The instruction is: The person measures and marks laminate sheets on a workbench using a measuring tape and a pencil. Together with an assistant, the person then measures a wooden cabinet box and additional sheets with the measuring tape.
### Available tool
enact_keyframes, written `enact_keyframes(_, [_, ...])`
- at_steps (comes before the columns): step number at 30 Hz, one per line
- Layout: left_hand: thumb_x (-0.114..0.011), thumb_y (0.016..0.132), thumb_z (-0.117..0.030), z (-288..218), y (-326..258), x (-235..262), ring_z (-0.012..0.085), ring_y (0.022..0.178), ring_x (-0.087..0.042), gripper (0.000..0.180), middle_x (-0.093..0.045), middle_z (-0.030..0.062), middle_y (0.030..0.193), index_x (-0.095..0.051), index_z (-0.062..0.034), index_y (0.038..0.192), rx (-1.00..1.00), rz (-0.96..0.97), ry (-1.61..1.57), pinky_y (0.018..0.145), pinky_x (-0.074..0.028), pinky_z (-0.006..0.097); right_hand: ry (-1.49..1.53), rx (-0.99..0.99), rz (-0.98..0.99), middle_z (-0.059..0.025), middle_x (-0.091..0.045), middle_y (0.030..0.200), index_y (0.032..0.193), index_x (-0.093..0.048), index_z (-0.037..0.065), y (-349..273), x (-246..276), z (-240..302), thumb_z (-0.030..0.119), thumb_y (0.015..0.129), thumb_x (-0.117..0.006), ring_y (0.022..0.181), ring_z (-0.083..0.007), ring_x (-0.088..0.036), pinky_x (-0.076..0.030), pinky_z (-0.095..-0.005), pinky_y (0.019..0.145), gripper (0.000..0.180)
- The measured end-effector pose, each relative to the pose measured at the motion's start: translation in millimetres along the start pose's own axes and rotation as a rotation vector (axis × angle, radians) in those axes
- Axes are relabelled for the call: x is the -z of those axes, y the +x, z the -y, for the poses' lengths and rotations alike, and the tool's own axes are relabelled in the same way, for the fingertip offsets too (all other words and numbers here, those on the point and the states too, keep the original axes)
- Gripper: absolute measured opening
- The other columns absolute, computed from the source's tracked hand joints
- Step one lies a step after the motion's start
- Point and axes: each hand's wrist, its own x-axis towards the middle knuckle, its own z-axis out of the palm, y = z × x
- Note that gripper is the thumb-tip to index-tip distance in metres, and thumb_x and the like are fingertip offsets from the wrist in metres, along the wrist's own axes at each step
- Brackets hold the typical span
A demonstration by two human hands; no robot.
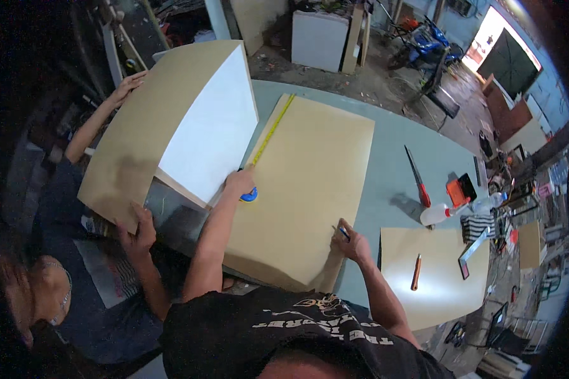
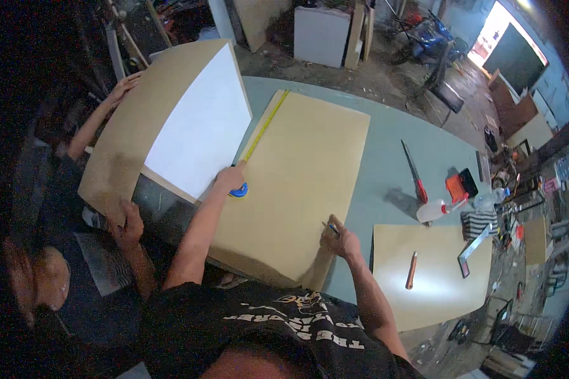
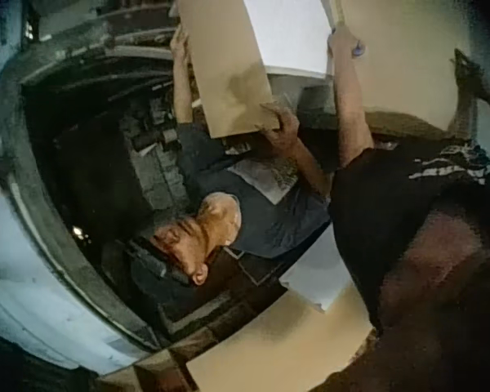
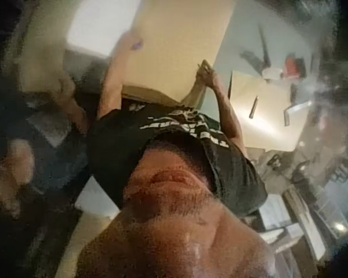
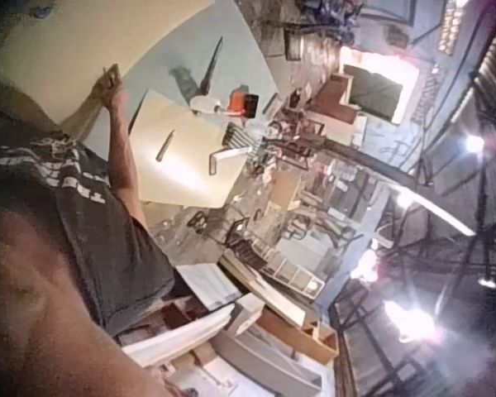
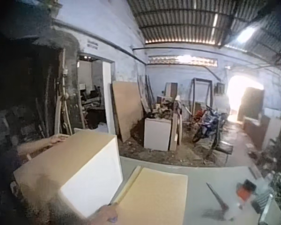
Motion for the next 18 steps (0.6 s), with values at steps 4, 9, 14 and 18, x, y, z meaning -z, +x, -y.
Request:
enact_keyframes(4, [-0.06, 0.085, -0.018, -3.5, -2.6, -2.0, 0.0339, 0.099, -0.071, 0.051, -0.072, 0.0204, 0.108, -0.05, -0.0069, 0.134, -0.01, -0.105, 0.01, 0.087, -0.054, 0.049, 0.007, 0.009, 0.032, -0.0239, -0.07, 0.105, 0.151, -0.04, 0.029, 1.2, 0.8, -6.0, 0.04, 0.084, -0.071, 0.098, -0.0416, -0.068, -0.055, -0.0476, 0.084, 0.074])
enact_keyframes(9, [-0.06, 0.085, -0.018, -10.8, -5.9, 11.8, 0.0333, 0.102, -0.07, 0.056, -0.071, 0.0187, 0.112, -0.048, -0.0094, 0.138, -0.002, -0.003, 0.016, 0.089, -0.054, 0.048, 0.039, 0.025, 0.014, -0.0248, -0.069, 0.108, 0.15, -0.041, 0.029, -2.4, -0.5, -11.8, 0.038, 0.084, -0.069, 0.101, -0.0418, -0.067, -0.054, -0.0484, 0.085, 0.072])
enact_keyframes(14, [-0.055, 0.086, -0.019, -7.7, -3.0, 11.5, 0.0358, 0.105, -0.068, 0.065, -0.069, 0.0203, 0.116, -0.039, -0.0126, 0.149, 0.062, 0.041, 0.019, 0.091, -0.054, 0.049, 0.003, -0.017, 0.054, -0.0226, -0.071, 0.102, 0.148, -0.044, 0.029, -6.3, 15.0, 8.3, 0.036, 0.084, -0.067, 0.097, -0.0432, -0.067, -0.054, -0.0498, 0.084, 0.068])
enact_keyframes(18, [-0.052, 0.087, -0.02, 1.3, 2.7, 8.4, 0.0383, 0.106, -0.067, 0.068, -0.068, 0.0212, 0.118, -0.037, -0.0157, 0.152, 0.075, -0.023, -0.005, 0.093, -0.052, 0.049, 0.057, -0.018, 0.045, -0.023, -0.071, 0.101, 0.148, -0.044, 0.029, -4.5, 10.3, 4.9, 0.038, 0.083, -0.07, 0.096, -0.0431, -0.067, -0.054, -0.0496, 0.083, 0.07])
